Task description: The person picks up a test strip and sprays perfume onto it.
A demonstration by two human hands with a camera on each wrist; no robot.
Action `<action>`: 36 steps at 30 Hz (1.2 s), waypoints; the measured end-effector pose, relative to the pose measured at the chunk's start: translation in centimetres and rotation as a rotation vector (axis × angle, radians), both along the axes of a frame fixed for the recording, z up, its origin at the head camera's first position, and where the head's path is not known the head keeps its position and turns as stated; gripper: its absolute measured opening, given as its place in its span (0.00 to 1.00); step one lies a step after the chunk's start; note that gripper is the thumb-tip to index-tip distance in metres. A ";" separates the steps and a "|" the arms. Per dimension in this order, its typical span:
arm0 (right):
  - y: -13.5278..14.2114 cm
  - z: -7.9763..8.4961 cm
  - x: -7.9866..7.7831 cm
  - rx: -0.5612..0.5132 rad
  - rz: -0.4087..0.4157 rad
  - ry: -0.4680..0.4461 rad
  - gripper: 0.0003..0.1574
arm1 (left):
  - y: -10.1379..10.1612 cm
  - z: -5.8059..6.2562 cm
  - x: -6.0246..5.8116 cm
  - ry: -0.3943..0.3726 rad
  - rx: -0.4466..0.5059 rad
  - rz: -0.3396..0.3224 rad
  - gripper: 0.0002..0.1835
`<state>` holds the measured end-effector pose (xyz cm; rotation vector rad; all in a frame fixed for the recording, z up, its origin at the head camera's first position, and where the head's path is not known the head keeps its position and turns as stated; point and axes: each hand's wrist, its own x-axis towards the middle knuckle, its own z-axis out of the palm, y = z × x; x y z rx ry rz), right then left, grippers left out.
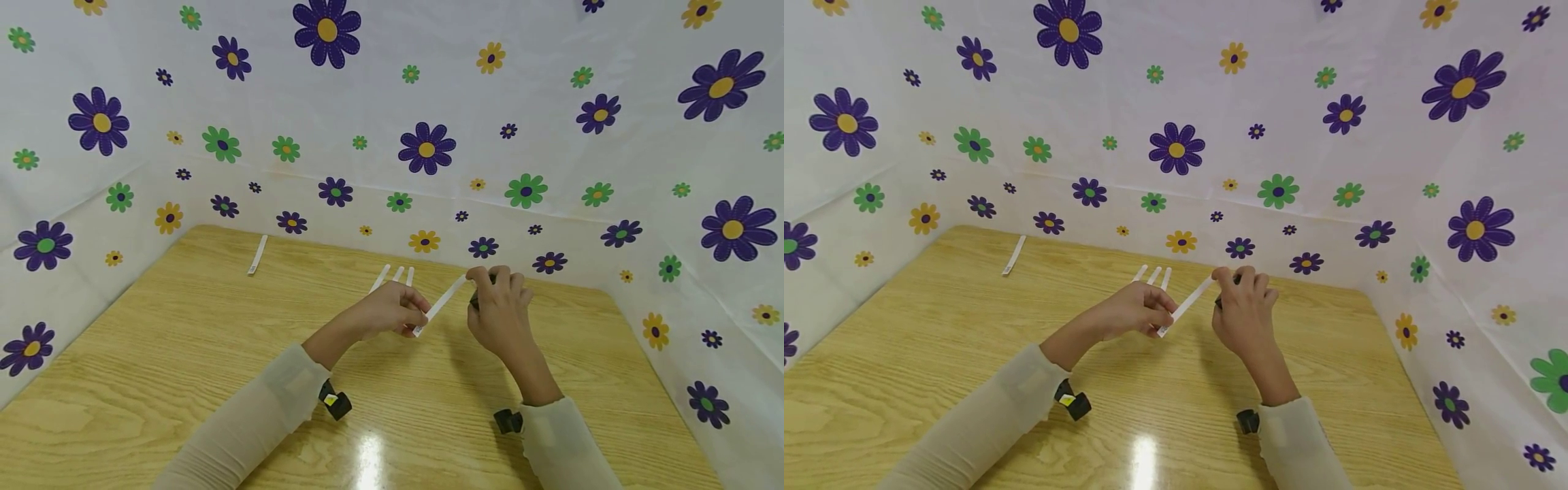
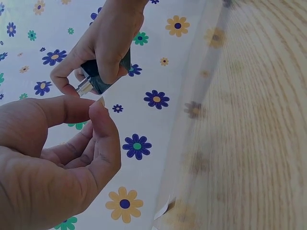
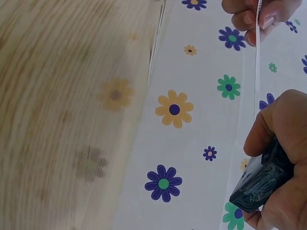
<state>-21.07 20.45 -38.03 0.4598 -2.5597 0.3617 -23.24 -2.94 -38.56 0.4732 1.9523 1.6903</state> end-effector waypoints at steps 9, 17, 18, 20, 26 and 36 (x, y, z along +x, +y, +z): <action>0.2 0.1 0.0 -0.018 0.007 0.024 0.31 | -0.1 0.1 -0.1 -0.004 -0.008 0.007 0.09; 0.4 0.5 0.2 -0.033 0.007 0.015 0.32 | -0.5 -0.2 -0.6 0.010 -0.014 0.019 0.09; 0.4 0.6 0.2 -0.035 0.007 0.013 0.32 | -0.6 -0.2 -0.6 0.010 -0.014 0.024 0.10; 0.4 0.7 0.3 -0.036 0.007 0.011 0.32 | -0.9 -0.3 -0.8 0.011 -0.017 0.035 0.10; 0.5 1.0 0.4 -0.043 0.014 0.020 0.32 | -1.7 -0.8 -1.6 0.007 -0.037 0.066 0.12; 0.7 1.4 0.4 -0.037 0.001 0.002 0.32 | -3.5 -1.3 -3.4 0.005 -0.089 0.127 0.15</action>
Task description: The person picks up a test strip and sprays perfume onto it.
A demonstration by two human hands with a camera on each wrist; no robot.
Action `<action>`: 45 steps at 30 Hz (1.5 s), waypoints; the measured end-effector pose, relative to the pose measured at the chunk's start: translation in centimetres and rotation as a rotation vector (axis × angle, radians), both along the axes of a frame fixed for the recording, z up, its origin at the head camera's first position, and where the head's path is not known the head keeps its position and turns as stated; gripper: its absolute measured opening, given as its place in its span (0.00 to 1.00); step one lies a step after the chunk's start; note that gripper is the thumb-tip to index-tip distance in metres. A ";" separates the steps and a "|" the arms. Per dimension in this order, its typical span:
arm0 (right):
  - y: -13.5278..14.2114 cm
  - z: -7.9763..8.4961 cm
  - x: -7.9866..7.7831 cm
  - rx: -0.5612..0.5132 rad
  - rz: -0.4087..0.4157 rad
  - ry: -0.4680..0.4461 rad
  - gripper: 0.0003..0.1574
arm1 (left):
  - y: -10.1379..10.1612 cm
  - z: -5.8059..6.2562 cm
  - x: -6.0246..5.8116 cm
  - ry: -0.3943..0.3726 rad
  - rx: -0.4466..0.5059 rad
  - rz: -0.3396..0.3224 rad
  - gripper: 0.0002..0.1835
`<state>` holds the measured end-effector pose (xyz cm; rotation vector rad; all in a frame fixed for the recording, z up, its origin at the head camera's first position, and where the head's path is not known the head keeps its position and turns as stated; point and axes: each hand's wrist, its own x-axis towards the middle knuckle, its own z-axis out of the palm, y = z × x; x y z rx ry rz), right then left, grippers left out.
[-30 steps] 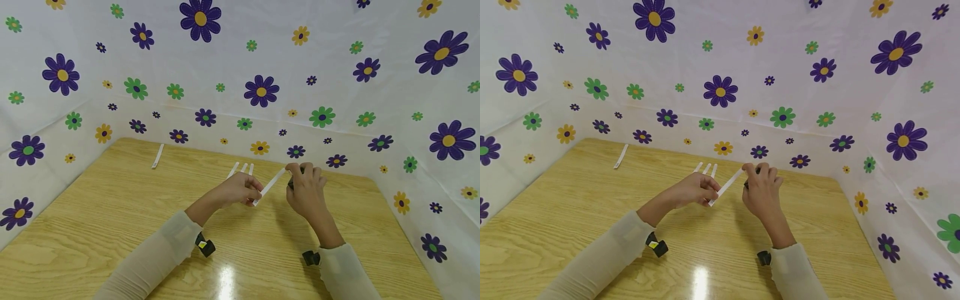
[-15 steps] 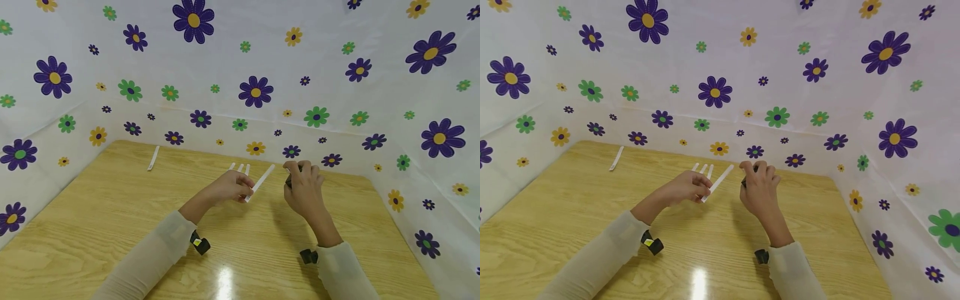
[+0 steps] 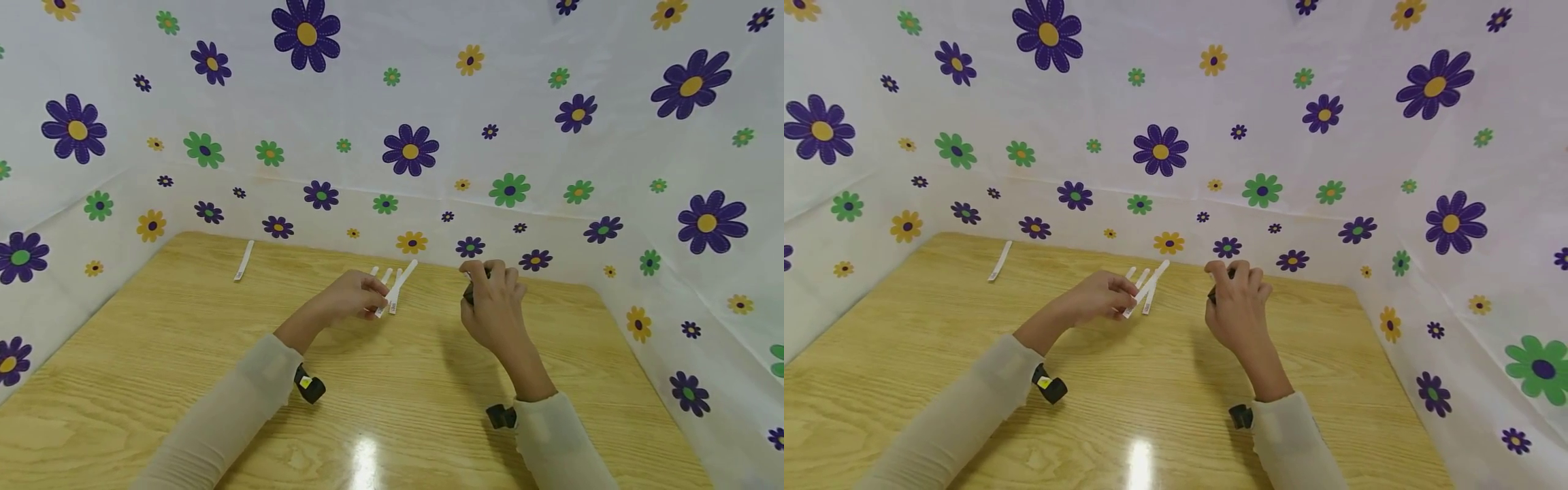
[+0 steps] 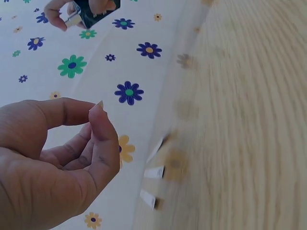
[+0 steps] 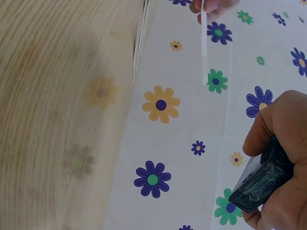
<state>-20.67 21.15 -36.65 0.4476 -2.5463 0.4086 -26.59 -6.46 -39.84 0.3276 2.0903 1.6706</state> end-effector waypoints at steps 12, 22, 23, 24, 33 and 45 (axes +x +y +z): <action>0.0 0.0 -0.1 -0.006 0.001 0.014 0.32 | -2.6 -0.5 -1.8 -0.014 -0.108 0.081 0.15; 0.1 -0.2 -0.1 0.002 -0.002 0.005 0.31 | -4.0 -1.3 -3.1 0.013 -0.212 0.115 0.16; 0.1 -0.2 -0.1 0.001 -0.001 0.005 0.32 | -4.1 -1.4 -3.2 0.014 -0.220 0.118 0.16; 0.1 -0.1 -0.1 0.000 0.000 0.005 0.32 | -4.2 -1.5 -3.3 0.015 -0.224 0.119 0.16; 0.2 -0.1 0.1 -0.004 0.012 0.016 0.32 | -4.5 -1.8 -4.0 0.000 -0.291 0.157 0.14; 0.3 0.1 0.0 -0.007 0.014 0.004 0.32 | -4.3 -2.6 -4.8 0.033 -0.383 0.178 0.13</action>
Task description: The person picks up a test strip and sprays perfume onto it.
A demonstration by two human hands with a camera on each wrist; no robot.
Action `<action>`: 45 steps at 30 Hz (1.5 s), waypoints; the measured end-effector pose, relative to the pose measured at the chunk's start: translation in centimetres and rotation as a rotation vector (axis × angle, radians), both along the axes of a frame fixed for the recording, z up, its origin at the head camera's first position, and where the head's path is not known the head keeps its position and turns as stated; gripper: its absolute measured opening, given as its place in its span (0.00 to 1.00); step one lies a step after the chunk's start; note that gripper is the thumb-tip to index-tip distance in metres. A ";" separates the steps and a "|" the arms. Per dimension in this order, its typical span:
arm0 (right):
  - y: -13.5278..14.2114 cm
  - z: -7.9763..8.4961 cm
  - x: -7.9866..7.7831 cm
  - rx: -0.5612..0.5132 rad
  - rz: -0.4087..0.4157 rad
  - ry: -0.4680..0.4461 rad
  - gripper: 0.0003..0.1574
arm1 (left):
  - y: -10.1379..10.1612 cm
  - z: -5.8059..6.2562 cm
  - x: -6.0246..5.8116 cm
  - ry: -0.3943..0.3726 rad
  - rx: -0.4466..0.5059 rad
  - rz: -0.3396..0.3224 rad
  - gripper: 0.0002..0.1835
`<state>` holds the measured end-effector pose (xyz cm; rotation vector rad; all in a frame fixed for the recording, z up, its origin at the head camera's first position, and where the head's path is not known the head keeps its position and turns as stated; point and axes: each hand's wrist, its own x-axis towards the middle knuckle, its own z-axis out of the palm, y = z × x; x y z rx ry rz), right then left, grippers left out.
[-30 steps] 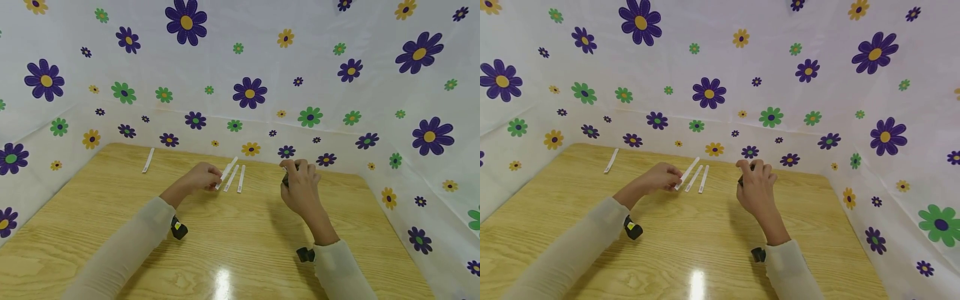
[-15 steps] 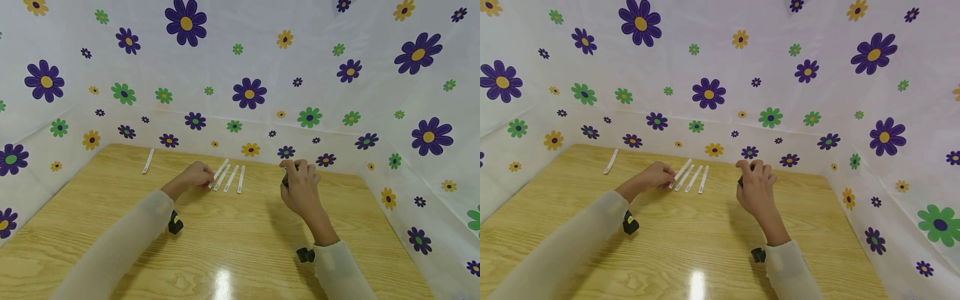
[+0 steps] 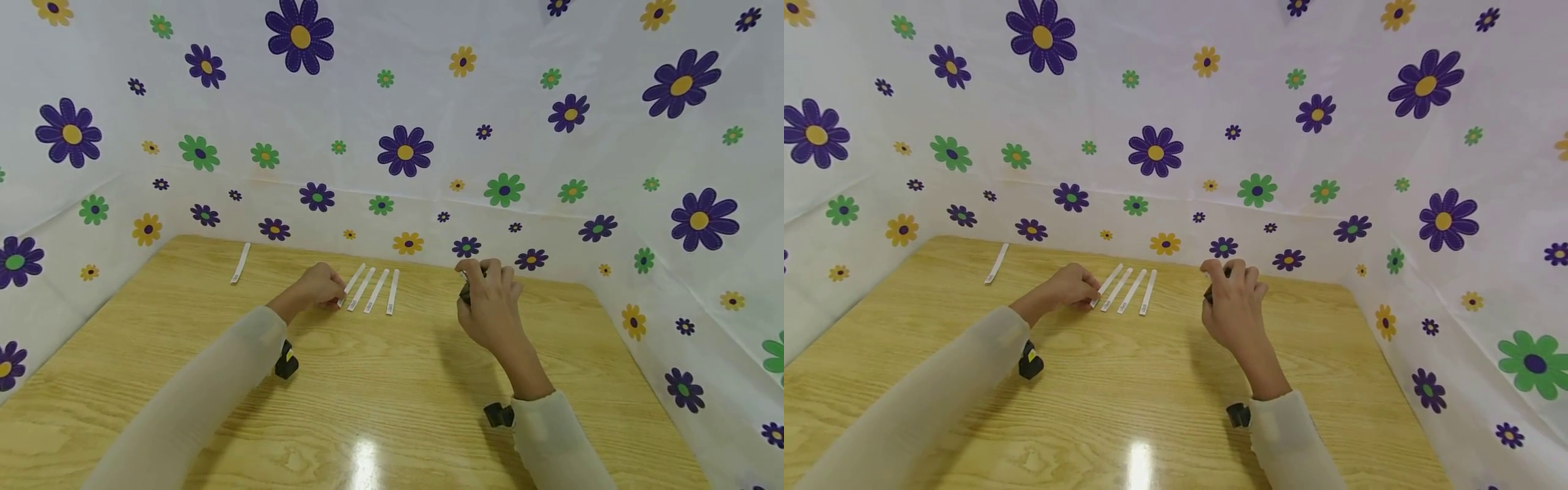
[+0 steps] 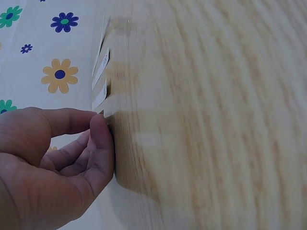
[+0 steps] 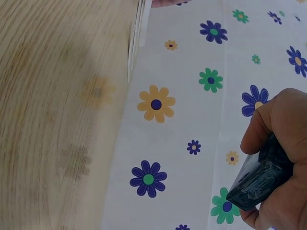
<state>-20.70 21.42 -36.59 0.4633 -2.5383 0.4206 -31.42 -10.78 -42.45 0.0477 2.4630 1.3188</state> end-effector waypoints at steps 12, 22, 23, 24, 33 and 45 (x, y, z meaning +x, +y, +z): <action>-0.1 0.1 0.1 0.005 0.014 -0.008 0.32 | -0.3 0.1 -0.2 0.035 -0.075 -0.015 0.13; -0.1 0.1 0.1 0.004 0.009 -0.014 0.31 | -0.9 0.4 0.0 0.059 -0.074 -0.042 0.09; -0.1 0.1 0.1 0.004 0.008 -0.015 0.31 | -0.9 0.4 0.0 0.059 -0.080 -0.046 0.09; -0.1 0.1 0.1 0.003 0.007 -0.016 0.31 | -1.0 0.5 0.0 0.060 -0.087 -0.051 0.09; -0.2 0.1 0.0 0.004 0.016 -0.004 0.31 | -2.8 0.6 -0.5 0.117 -0.180 -0.095 0.12; -0.1 0.0 0.0 0.001 0.006 -0.019 0.32 | -7.6 0.5 -1.0 0.123 -0.178 -0.059 0.12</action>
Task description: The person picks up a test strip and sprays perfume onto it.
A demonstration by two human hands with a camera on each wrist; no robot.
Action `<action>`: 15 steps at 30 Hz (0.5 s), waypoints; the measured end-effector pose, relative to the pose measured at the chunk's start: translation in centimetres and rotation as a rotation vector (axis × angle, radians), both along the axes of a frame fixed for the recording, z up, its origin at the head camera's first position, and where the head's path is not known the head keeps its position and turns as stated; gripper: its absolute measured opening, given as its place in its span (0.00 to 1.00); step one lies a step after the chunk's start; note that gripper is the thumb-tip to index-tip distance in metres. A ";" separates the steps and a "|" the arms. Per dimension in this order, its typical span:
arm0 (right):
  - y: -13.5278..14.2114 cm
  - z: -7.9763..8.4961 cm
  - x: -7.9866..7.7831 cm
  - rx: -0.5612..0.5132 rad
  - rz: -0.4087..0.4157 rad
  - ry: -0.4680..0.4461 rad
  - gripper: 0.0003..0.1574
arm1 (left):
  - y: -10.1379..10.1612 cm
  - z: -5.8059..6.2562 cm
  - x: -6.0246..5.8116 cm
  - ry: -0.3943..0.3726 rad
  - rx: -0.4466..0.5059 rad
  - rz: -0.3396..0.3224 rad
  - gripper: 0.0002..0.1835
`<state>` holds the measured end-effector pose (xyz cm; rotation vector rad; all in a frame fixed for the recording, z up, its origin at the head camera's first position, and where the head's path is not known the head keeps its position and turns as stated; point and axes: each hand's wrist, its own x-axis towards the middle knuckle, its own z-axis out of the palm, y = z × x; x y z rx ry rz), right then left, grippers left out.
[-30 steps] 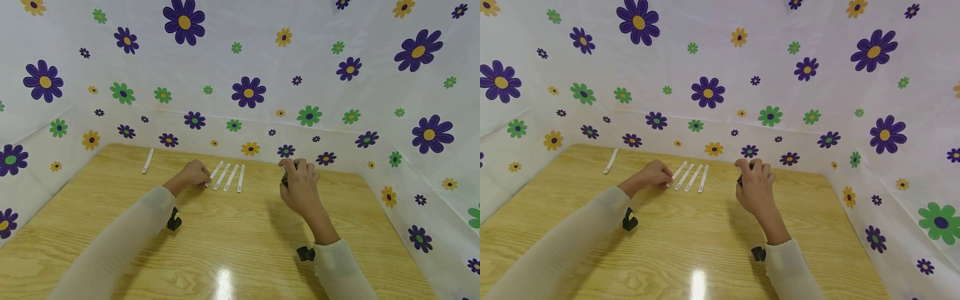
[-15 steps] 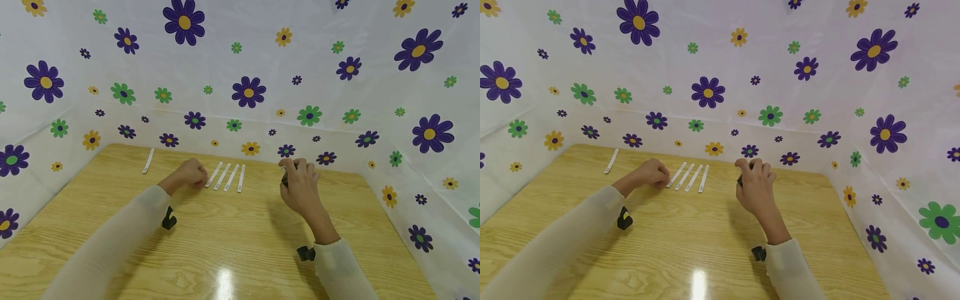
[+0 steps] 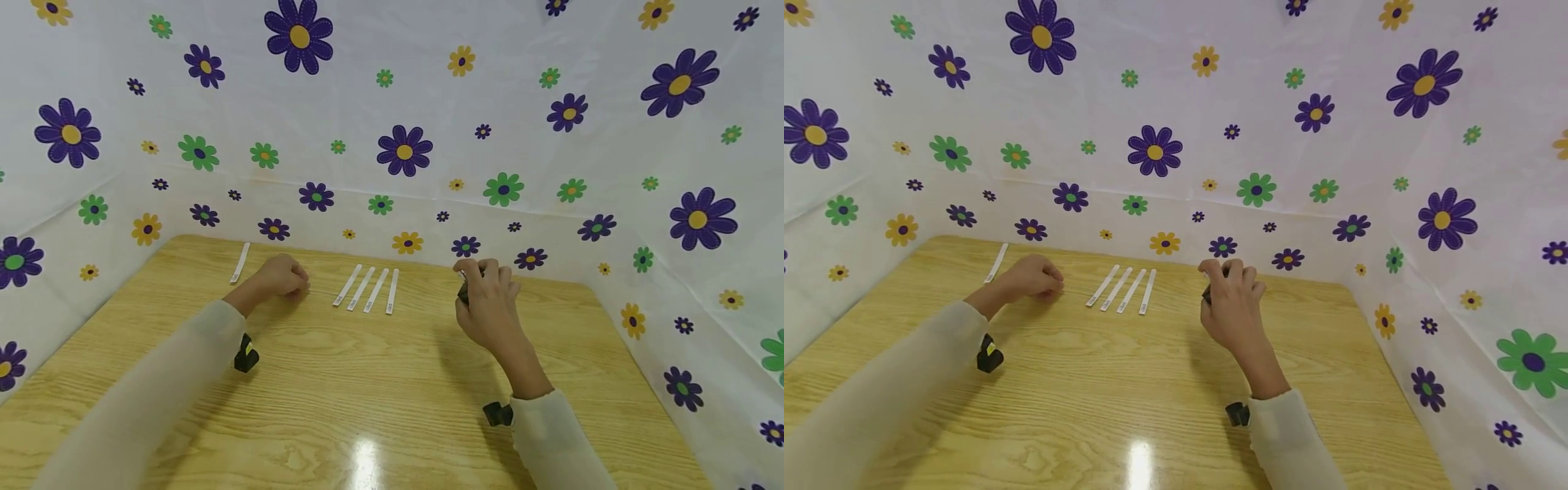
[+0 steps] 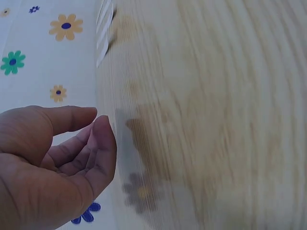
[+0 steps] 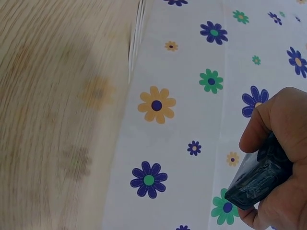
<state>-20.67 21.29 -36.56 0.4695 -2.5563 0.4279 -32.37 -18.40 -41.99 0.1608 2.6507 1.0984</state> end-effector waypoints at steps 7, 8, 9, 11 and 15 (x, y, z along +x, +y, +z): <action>0.0 0.0 0.0 0.001 0.005 -0.008 0.32 | -3.4 0.7 0.2 -0.010 -0.015 0.040 0.15; 0.0 0.0 0.0 0.001 0.006 -0.009 0.32 | -3.9 0.6 0.3 -0.011 -0.016 0.041 0.16; 0.0 0.0 0.0 -0.001 0.006 -0.009 0.32 | -4.4 0.6 0.3 -0.007 -0.012 0.044 0.16; 0.0 -0.1 -0.1 -0.002 0.006 -0.009 0.32 | -5.5 0.5 0.5 0.002 -0.022 0.042 0.17; 0.0 0.0 0.0 -0.002 0.003 -0.012 0.32 | -7.6 0.5 0.7 -0.012 -0.017 0.065 0.18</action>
